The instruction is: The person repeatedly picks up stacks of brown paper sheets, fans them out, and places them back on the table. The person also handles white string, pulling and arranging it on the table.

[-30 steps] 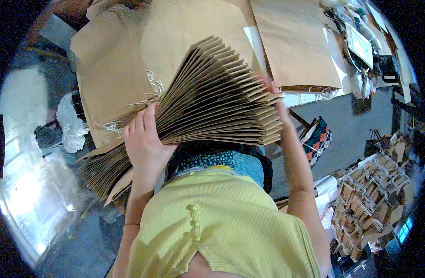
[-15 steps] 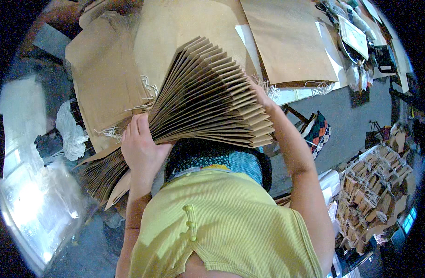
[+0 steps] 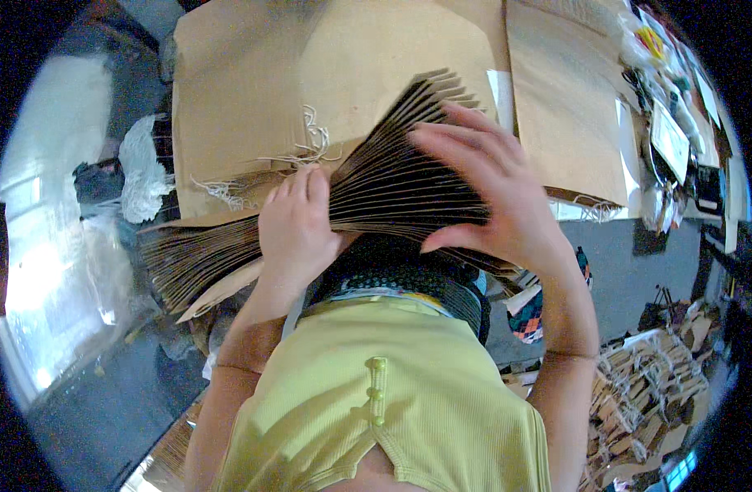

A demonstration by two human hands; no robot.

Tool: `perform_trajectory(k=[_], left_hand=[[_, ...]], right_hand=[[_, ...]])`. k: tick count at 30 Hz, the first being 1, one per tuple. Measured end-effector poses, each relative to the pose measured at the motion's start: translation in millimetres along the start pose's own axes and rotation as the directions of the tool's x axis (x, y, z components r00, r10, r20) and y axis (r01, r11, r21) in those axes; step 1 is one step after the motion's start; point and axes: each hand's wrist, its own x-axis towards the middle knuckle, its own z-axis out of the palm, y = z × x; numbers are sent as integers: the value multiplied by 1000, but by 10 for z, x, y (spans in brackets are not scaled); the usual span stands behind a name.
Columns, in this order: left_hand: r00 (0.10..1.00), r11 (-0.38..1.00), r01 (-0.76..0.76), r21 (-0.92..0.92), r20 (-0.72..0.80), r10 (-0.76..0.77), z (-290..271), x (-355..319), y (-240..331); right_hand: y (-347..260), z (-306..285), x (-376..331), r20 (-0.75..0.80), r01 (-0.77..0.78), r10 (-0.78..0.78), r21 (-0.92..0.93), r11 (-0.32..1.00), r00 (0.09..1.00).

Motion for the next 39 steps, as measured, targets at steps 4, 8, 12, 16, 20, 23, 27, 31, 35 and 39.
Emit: perform_trajectory(k=[4,8,12,16,20,23,27,31,35,39], left_hand=[[990,998,45,-43,133,-39,-48,2,26],[1000,992,8,-124,-10,-10,-193,-239,-161],[973,994,-28,109,-224,52,-183,-767,-506],[929,993,57,100,-369,-16,-118,-1180,-552],[965,968,222,114,-170,-202,-187,-1426,-762],[963,962,260,77,46,-264,-290,-1633,-716],[971,970,236,-52,-33,-238,-216,-1728,-507],[964,961,251,-116,-59,-259,-160,-1749,-424],[962,957,257,-136,-58,-267,-187,-1771,-443],[957,953,271,-138,-69,-282,-237,-1835,-459]], right_hand=[[65,183,436,204,168,-126,-206,964,971],[154,153,626,302,208,-109,-315,926,947],[-86,221,823,444,257,-98,-313,914,891],[-541,763,1119,578,189,-29,-219,957,816],[-779,1224,1405,632,296,-109,-198,934,767],[-727,1383,1447,635,289,-82,-230,929,768],[-642,1379,1444,599,276,-114,-185,943,792],[-557,1354,1502,627,218,-12,-253,943,779],[-497,1288,1510,652,168,66,-290,942,755],[-469,1161,1405,570,84,23,-161,983,822]])
